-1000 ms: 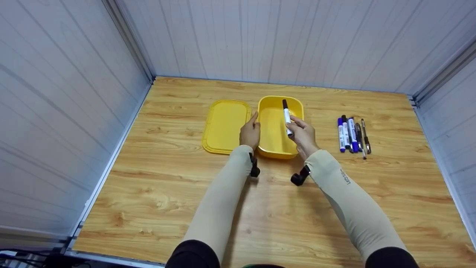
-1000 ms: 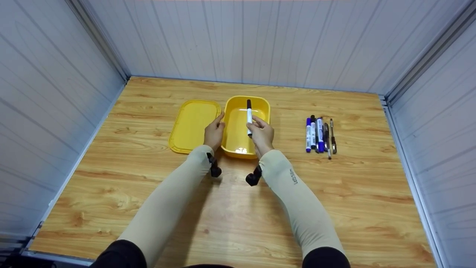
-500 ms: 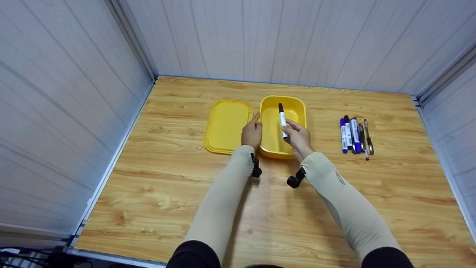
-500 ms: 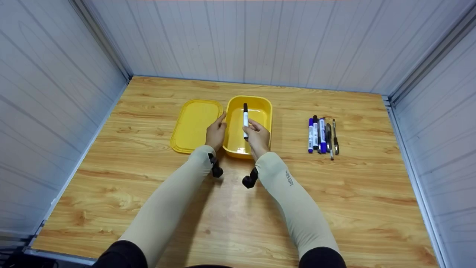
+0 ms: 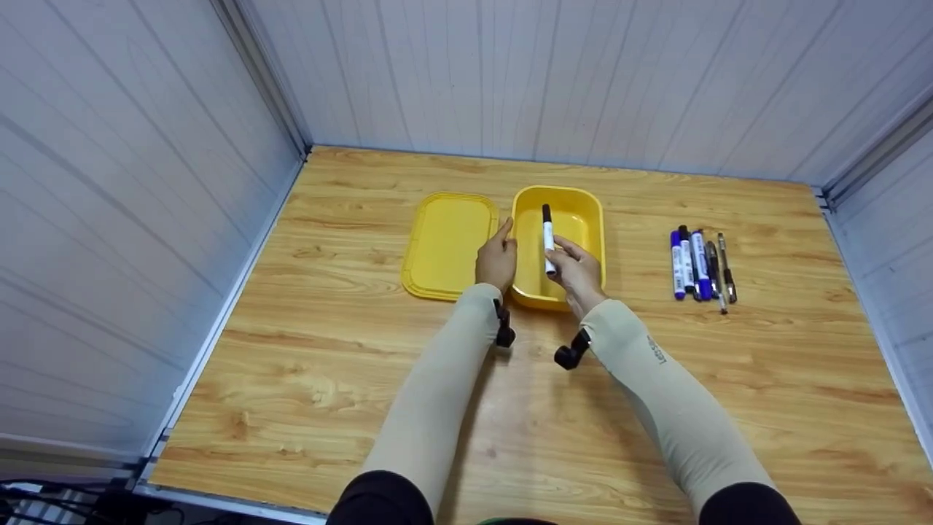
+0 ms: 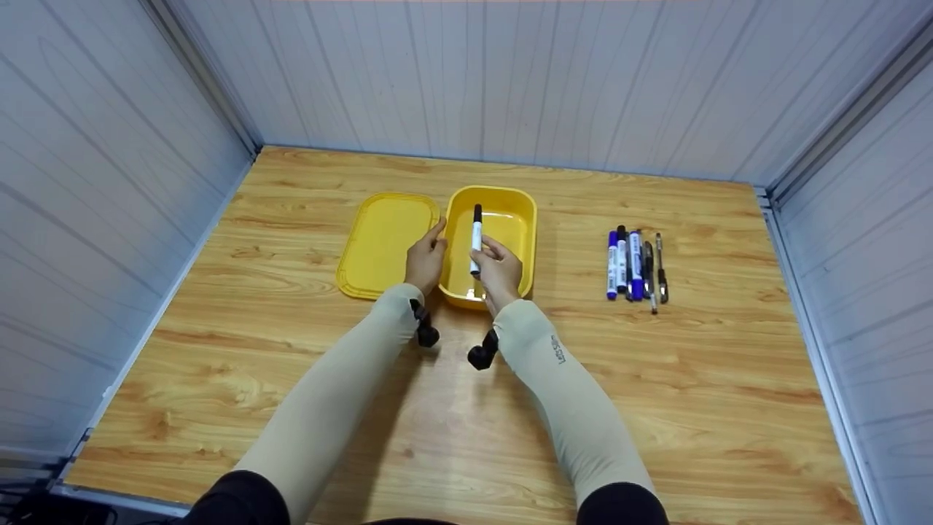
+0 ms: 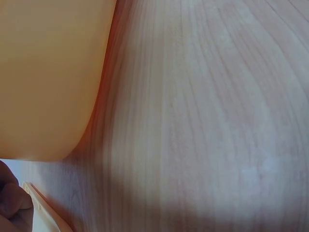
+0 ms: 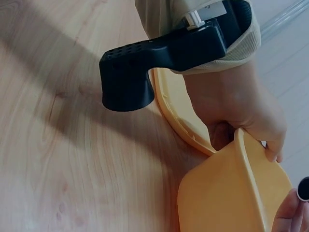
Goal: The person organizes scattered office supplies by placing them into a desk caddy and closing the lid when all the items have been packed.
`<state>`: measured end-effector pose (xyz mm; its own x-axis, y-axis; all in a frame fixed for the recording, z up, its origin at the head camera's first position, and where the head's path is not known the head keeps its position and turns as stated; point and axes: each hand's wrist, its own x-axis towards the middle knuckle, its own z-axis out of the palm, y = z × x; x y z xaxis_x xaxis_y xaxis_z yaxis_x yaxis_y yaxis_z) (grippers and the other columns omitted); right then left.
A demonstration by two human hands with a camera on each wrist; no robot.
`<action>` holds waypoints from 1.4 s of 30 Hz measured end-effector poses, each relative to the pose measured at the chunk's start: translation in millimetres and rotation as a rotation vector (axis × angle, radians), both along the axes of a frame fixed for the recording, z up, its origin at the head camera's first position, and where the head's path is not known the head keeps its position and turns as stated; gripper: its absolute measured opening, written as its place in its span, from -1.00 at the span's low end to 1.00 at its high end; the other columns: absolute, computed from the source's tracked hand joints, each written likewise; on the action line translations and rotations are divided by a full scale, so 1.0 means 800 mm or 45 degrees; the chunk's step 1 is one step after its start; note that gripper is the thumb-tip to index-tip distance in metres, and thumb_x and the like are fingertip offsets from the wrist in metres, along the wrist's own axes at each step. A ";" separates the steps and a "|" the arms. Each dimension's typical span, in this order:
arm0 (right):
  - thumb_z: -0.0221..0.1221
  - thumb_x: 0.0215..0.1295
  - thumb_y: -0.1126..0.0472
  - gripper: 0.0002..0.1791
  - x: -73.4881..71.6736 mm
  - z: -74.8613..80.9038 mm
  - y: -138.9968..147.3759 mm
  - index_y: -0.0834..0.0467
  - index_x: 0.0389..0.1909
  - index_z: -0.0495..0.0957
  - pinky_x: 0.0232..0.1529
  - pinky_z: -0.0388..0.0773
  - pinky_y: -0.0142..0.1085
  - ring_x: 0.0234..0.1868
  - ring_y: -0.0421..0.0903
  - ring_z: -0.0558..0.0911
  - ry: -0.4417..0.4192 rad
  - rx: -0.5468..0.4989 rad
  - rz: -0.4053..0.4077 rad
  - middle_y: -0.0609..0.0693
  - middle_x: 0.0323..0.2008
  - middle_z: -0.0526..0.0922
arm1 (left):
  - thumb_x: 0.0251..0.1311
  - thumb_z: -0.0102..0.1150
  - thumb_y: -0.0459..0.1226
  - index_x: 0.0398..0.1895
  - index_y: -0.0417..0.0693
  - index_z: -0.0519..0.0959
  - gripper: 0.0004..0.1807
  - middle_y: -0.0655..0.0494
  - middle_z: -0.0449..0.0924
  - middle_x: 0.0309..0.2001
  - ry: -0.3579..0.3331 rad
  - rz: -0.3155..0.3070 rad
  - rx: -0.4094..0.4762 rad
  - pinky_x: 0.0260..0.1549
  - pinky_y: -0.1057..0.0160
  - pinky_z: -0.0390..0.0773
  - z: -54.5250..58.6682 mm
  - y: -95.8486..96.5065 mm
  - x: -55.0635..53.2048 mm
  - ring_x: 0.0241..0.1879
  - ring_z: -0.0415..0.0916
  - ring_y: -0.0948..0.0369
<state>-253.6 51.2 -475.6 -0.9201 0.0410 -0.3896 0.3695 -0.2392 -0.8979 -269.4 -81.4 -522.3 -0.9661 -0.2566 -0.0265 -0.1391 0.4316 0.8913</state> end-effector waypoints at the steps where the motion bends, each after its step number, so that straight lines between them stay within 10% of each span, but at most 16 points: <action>1: 0.15 0.13 0.41 -0.58 -0.001 -0.001 0.000 0.21 0.07 0.47 -0.57 0.39 -0.46 -0.56 -0.23 0.42 0.001 0.003 -0.002 -0.02 -0.33 0.50 | 0.33 -0.17 -0.19 0.31 0.24 0.22 -0.53 0.12 0.31 -0.62 0.003 0.001 -0.002 -0.59 0.30 0.22 0.000 0.000 0.000 -0.62 0.19 0.24; 42: 0.24 0.05 0.37 -0.58 -0.027 -0.041 -0.027 0.22 0.01 0.52 -0.33 0.54 -0.24 -0.31 -0.05 0.60 0.043 0.438 0.181 0.12 -0.25 0.61 | 0.32 -0.15 -0.18 0.28 0.33 0.24 -0.54 0.13 0.24 -0.67 0.015 0.036 -0.002 -0.68 0.30 0.20 -0.003 0.001 0.000 -0.71 0.11 0.24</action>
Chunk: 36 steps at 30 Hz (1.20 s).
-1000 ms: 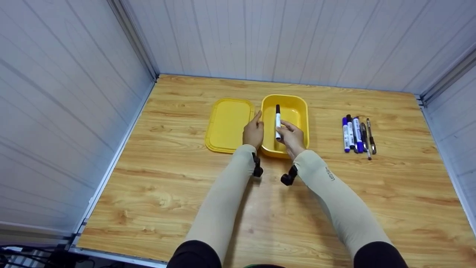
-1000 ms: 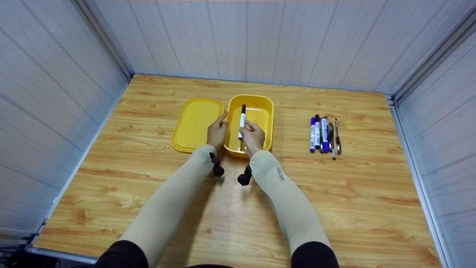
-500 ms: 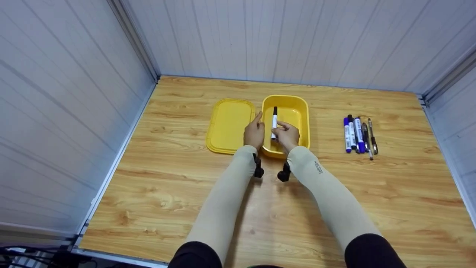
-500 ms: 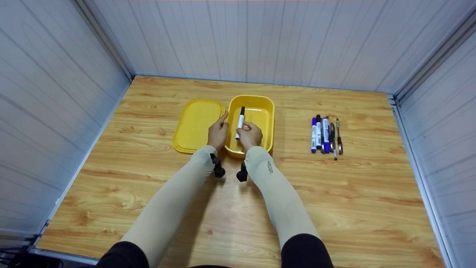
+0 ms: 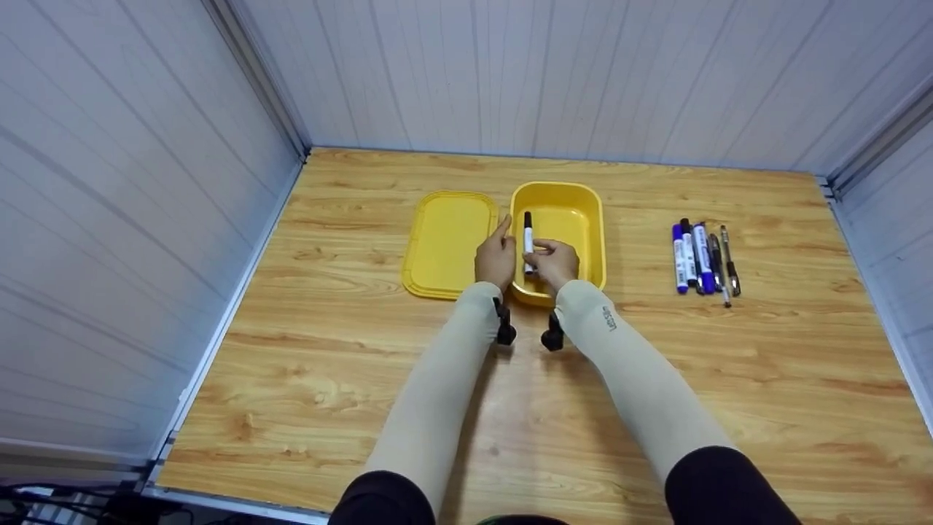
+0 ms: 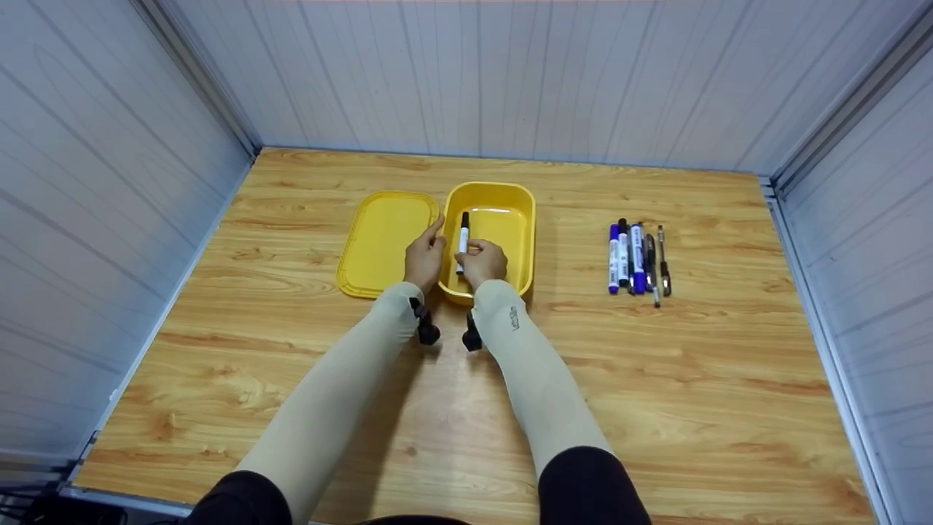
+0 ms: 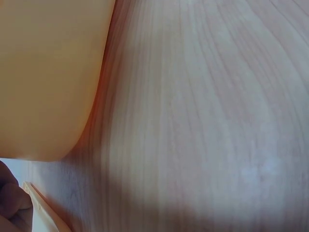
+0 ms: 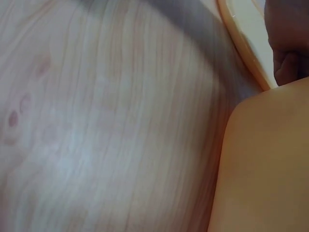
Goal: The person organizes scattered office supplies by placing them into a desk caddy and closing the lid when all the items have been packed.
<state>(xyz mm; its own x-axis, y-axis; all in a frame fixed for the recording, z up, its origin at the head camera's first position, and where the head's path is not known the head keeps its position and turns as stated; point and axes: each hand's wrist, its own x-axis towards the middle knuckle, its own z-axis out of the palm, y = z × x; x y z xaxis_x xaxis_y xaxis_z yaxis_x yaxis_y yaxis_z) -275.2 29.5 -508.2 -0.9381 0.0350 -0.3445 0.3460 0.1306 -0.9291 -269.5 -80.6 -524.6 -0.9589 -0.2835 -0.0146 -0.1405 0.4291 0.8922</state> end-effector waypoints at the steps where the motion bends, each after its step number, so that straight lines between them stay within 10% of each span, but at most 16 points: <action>1: 0.24 0.05 0.37 -0.58 0.000 0.000 0.000 0.22 0.01 0.52 -0.32 0.53 -0.23 -0.30 -0.04 0.61 -0.006 0.013 0.009 0.12 -0.26 0.61 | 0.32 -0.15 -0.18 0.29 0.30 0.24 -0.54 0.13 0.24 -0.67 0.006 -0.001 -0.003 -0.68 0.30 0.20 0.000 0.000 0.000 -0.71 0.11 0.24; 36: 0.29 0.00 0.34 -0.71 -0.009 -0.005 -0.008 0.27 -0.18 0.61 -0.37 0.54 -0.27 -0.36 -0.03 0.63 -0.068 0.318 0.142 0.13 -0.30 0.63 | 0.31 -0.18 -0.18 0.29 0.26 0.24 -0.54 0.11 0.33 -0.62 -0.001 -0.004 -0.053 -0.63 0.30 0.21 0.003 0.001 0.000 -0.68 0.16 0.22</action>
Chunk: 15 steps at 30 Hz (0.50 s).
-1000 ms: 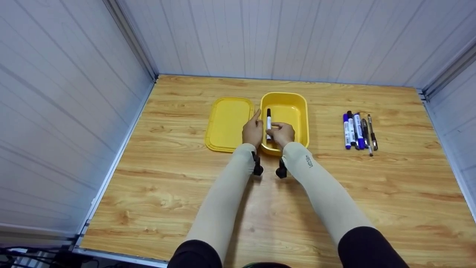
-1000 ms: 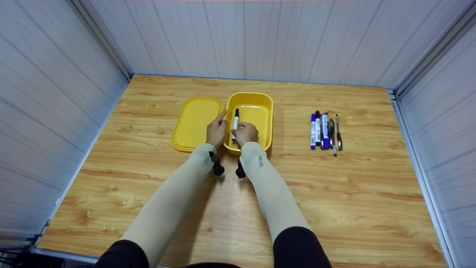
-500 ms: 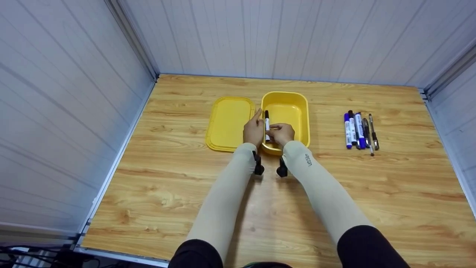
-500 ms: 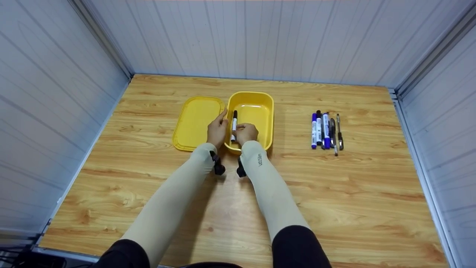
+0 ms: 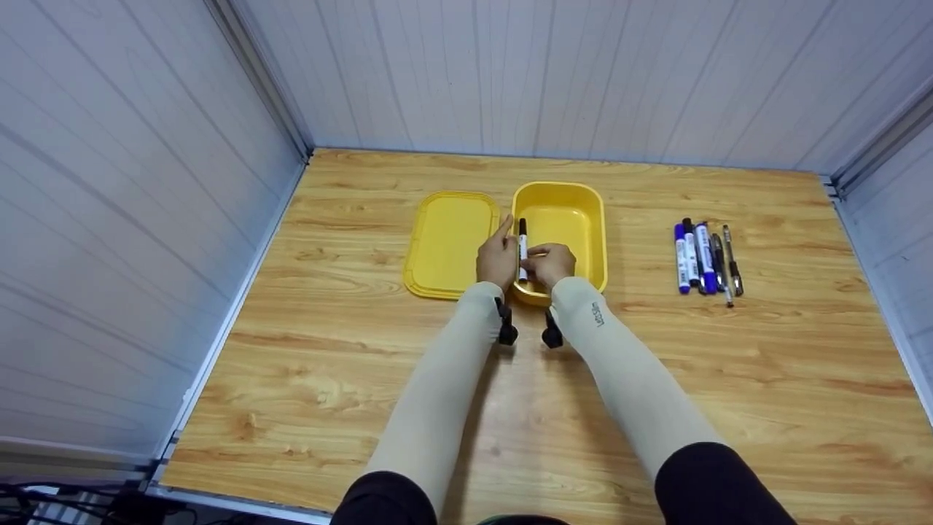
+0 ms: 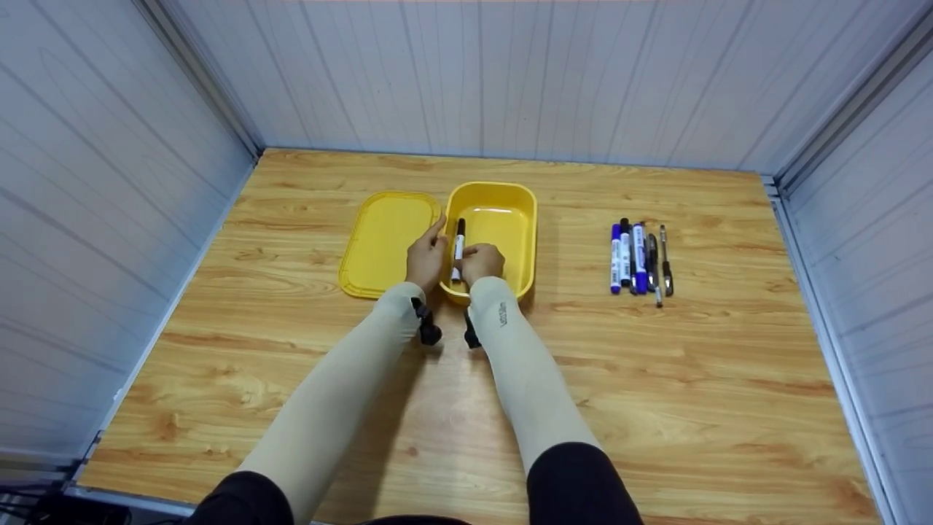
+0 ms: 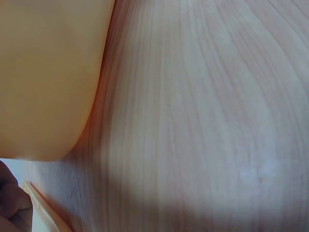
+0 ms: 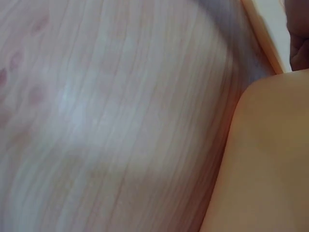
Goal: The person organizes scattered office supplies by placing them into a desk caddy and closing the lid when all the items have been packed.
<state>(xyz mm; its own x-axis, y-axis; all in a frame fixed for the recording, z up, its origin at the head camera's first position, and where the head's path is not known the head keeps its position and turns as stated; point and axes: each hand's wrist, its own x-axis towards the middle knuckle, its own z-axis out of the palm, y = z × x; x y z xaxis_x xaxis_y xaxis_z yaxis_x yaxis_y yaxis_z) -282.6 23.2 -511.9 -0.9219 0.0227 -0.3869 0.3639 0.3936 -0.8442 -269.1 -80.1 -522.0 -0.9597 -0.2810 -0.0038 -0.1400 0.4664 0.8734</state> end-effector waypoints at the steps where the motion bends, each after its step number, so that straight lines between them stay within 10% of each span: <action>1: 0.30 0.00 0.31 -0.72 0.001 0.001 0.000 0.26 -0.20 0.62 -0.37 0.54 -0.28 -0.37 -0.04 0.63 0.034 0.053 0.026 0.11 -0.31 0.63 | 0.31 -0.17 -0.18 0.29 0.26 0.25 -0.54 0.12 0.33 -0.62 0.001 0.002 -0.005 -0.63 0.29 0.21 0.000 0.000 -0.001 -0.67 0.16 0.22; 15: 0.23 0.09 0.16 -0.72 0.004 0.003 -0.001 0.24 -0.22 0.65 -0.22 0.48 -0.26 -0.28 -0.07 0.60 0.365 0.380 0.235 0.05 -0.29 0.65 | 0.31 -0.12 -0.20 0.29 0.30 0.24 -0.53 0.11 0.31 -0.63 -0.014 -0.012 -0.027 -0.63 0.28 0.18 0.000 0.000 -0.004 -0.66 0.16 0.22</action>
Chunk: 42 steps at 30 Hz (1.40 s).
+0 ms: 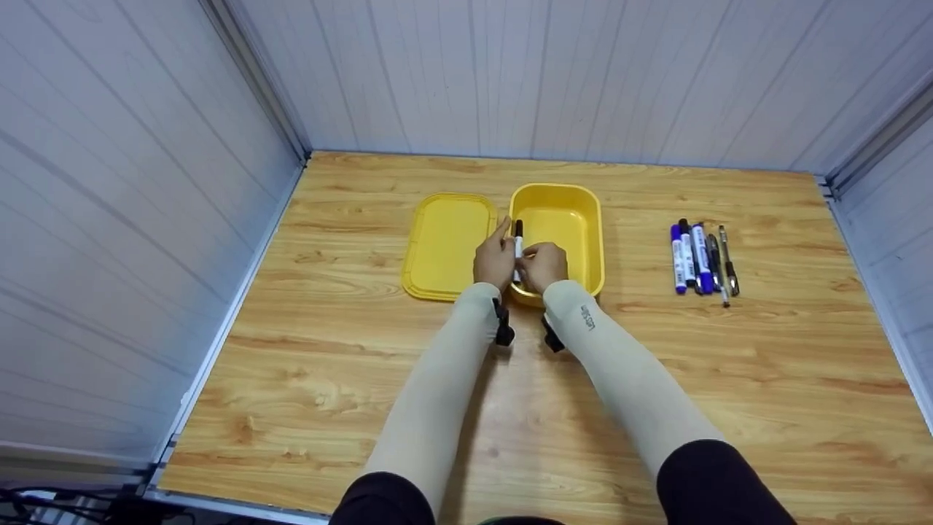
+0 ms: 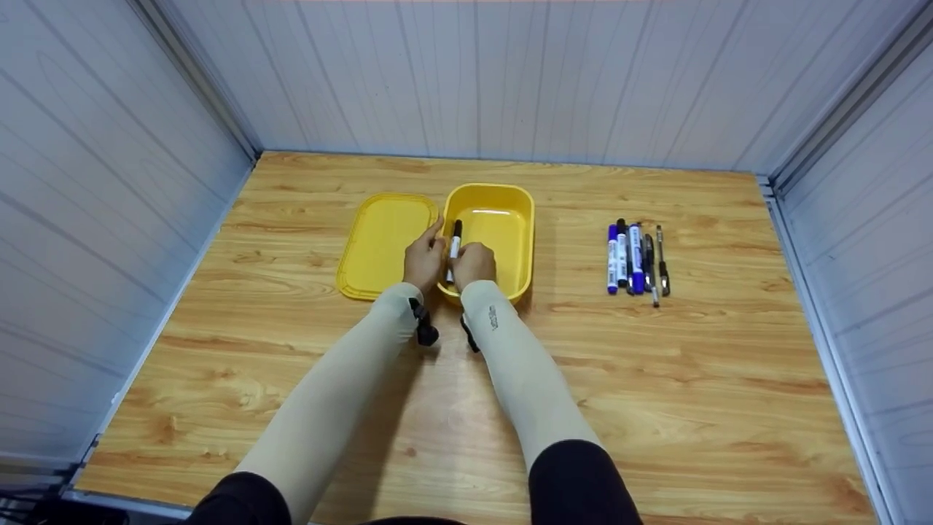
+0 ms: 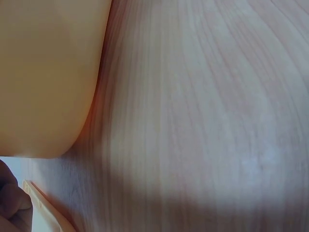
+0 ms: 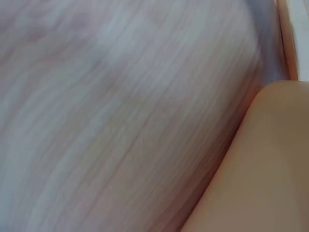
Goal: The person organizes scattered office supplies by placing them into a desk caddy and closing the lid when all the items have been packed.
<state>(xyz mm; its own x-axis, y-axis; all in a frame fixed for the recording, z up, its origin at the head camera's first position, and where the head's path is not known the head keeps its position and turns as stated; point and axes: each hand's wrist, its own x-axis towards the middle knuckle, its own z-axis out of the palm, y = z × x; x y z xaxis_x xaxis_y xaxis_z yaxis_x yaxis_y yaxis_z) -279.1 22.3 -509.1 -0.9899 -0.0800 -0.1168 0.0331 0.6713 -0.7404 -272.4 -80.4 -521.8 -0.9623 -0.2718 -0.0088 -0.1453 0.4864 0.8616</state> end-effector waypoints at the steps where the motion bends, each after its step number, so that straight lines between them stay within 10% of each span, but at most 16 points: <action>1: 0.21 0.11 0.15 -0.72 0.000 -0.001 0.000 0.24 -0.22 0.65 -0.22 0.48 -0.26 -0.27 -0.07 0.60 0.014 0.008 0.003 0.05 -0.29 0.65 | 0.31 -0.12 -0.20 0.29 0.30 0.24 -0.53 0.11 0.31 -0.64 0.000 -0.001 0.000 -0.64 0.28 0.18 -0.001 0.000 0.001 -0.66 0.16 0.22; 27: 0.21 0.10 0.23 -0.74 -0.028 0.025 0.067 0.24 -0.18 0.61 -0.25 0.41 -0.21 -0.28 -0.01 0.47 0.465 0.163 -0.083 0.10 -0.35 0.55 | 0.31 -0.14 -0.16 0.29 0.37 0.22 -0.53 0.14 0.25 -0.67 -0.038 -0.010 -0.017 -0.69 0.29 0.13 0.006 -0.001 0.002 -0.71 0.10 0.24; 42: 0.21 0.13 0.14 -0.68 -0.032 0.024 0.144 0.23 -0.13 0.58 -0.24 0.41 -0.23 -0.26 -0.04 0.45 0.346 0.058 -0.219 0.07 -0.29 0.48 | 0.33 -0.16 -0.16 0.30 0.33 0.21 -0.53 0.13 0.25 -0.66 -0.012 -0.033 0.047 -0.70 0.30 0.16 0.002 0.000 0.005 -0.72 0.10 0.25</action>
<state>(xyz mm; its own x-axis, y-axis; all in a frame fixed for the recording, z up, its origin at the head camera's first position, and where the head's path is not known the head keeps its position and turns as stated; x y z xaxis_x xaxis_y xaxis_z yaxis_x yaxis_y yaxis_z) -304.6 137.2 -489.9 -0.9840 0.0906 0.1536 -0.0454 0.7057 -0.7070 -268.7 -80.3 -520.4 -0.9688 -0.2465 -0.0274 -0.1413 0.4580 0.8776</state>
